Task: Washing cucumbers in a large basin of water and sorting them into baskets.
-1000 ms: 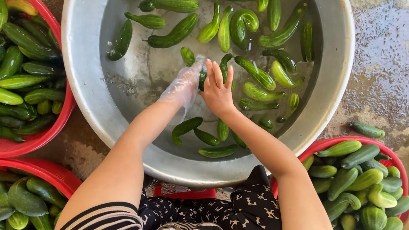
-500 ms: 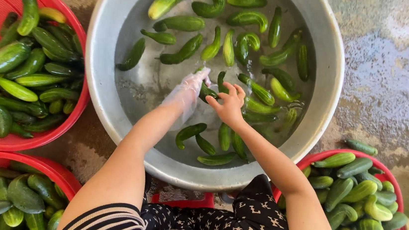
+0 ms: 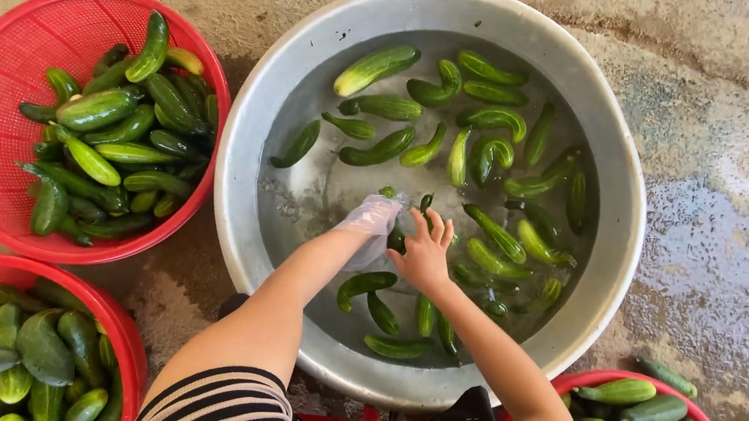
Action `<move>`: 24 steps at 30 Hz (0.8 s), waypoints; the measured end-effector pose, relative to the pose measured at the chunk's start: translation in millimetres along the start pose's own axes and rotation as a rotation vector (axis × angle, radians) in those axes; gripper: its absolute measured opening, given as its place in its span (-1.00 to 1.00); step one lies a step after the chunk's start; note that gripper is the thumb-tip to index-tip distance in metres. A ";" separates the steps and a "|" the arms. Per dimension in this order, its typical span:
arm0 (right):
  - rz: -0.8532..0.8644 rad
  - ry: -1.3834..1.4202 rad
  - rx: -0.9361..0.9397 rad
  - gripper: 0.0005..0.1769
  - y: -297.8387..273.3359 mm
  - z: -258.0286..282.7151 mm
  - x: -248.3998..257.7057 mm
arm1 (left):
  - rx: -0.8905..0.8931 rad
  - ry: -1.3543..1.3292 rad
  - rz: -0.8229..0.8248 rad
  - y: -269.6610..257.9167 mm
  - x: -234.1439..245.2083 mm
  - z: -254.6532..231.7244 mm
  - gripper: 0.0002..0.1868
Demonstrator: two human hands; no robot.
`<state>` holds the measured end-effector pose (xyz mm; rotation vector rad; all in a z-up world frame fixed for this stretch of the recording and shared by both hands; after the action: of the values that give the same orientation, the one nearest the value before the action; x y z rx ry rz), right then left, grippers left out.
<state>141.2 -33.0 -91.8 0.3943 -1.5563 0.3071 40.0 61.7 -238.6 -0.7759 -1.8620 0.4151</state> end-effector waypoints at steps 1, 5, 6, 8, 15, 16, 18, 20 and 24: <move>0.021 0.161 -0.047 -0.49 -0.8 -3.0 2.5 | -0.010 -0.073 -0.005 -47.8 41.0 -17.4 -0.58; 0.046 0.431 -0.213 -0.47 -1.0 -28.7 -30.7 | 0.248 -0.576 0.029 -155.7 122.9 -45.4 -0.36; 0.047 0.432 -0.211 -0.47 3.3 -29.1 -22.1 | 0.249 -0.578 0.029 -160.2 133.1 -55.6 -0.36; -0.075 0.257 -0.146 -0.49 8.6 -24.6 2.3 | 0.426 -0.950 -0.125 -175.3 150.8 -63.8 -0.17; -0.340 -0.210 0.083 -0.25 7.0 1.1 22.4 | 0.395 -0.898 -0.120 -134.2 100.5 -63.1 -0.33; -0.317 -0.232 0.089 -0.28 3.6 2.6 22.9 | 0.368 -0.842 -0.091 -134.5 99.1 -64.9 -0.36; -0.298 -0.256 0.092 -0.31 -2.8 6.2 25.0 | 0.337 -0.782 -0.065 -135.3 97.9 -64.4 -0.38; -0.193 -0.092 0.034 -0.44 -6.7 2.3 22.9 | 0.282 -0.666 -0.011 -133.7 97.5 -65.1 -0.41; -0.079 0.197 -0.120 -0.47 -10.2 -15.4 25.9 | 0.219 -0.555 0.029 -110.2 86.6 -60.0 -0.42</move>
<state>159.5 -37.1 -66.1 0.3212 -1.3552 0.1844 36.5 36.0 -88.4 -0.5727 -2.2641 0.9086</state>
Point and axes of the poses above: each hand's wrist, its own y-axis towards the middle knuckle, its own x-axis out of the back of the hand, z = x × y, the point moved 6 cm from there along y, towards the middle knuckle, and after that the axes turned 11 degrees about -y, right-handed, at the moved point
